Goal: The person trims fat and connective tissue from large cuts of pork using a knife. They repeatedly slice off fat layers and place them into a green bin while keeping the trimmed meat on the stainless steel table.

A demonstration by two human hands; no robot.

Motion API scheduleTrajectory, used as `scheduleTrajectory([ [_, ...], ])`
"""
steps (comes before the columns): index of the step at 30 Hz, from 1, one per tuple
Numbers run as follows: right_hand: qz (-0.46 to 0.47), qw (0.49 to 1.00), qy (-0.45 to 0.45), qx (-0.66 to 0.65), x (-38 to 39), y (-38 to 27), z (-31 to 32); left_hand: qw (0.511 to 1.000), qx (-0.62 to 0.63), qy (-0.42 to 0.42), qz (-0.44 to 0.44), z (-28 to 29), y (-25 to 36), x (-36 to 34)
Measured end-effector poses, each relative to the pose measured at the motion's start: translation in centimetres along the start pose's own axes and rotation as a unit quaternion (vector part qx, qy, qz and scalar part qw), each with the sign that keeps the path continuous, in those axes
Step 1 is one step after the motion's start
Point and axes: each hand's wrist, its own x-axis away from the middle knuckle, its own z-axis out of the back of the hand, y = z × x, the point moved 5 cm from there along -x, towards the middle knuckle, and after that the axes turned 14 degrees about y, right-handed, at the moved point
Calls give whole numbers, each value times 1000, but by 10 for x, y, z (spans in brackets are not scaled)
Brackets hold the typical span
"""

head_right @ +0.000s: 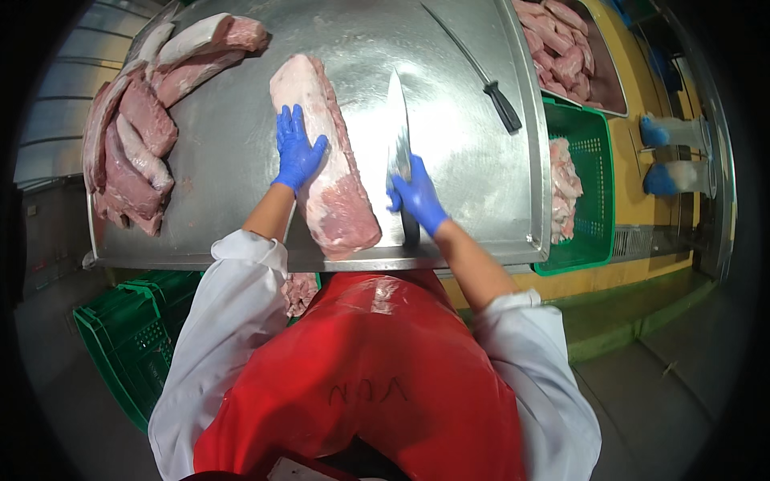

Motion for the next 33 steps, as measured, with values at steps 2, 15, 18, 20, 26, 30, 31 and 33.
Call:
scheduleTrajectory([
  [2,11,995,16,93,-40,-32,-7,998,52,0,-41,-8,11,-6],
  [15,114,963,48,241,-225,-135,-57,988,86,-61,-110,-16,54,-31],
  [18,128,932,44,336,-224,-148,-63,988,80,-62,-113,-19,55,-32],
  [20,103,913,23,394,-224,-139,-62,987,91,-59,-117,-22,58,-34],
  [26,87,897,-17,433,-126,-108,-53,989,87,-48,-111,-16,55,-29],
  [30,89,924,-34,369,-195,-114,-60,983,111,-62,-130,-21,58,-38],
  [31,17,940,-35,339,-179,-133,-72,985,107,-59,-118,-21,53,-35],
  [33,40,920,-32,389,-166,-125,-69,986,102,-52,-118,-23,55,-41],
])
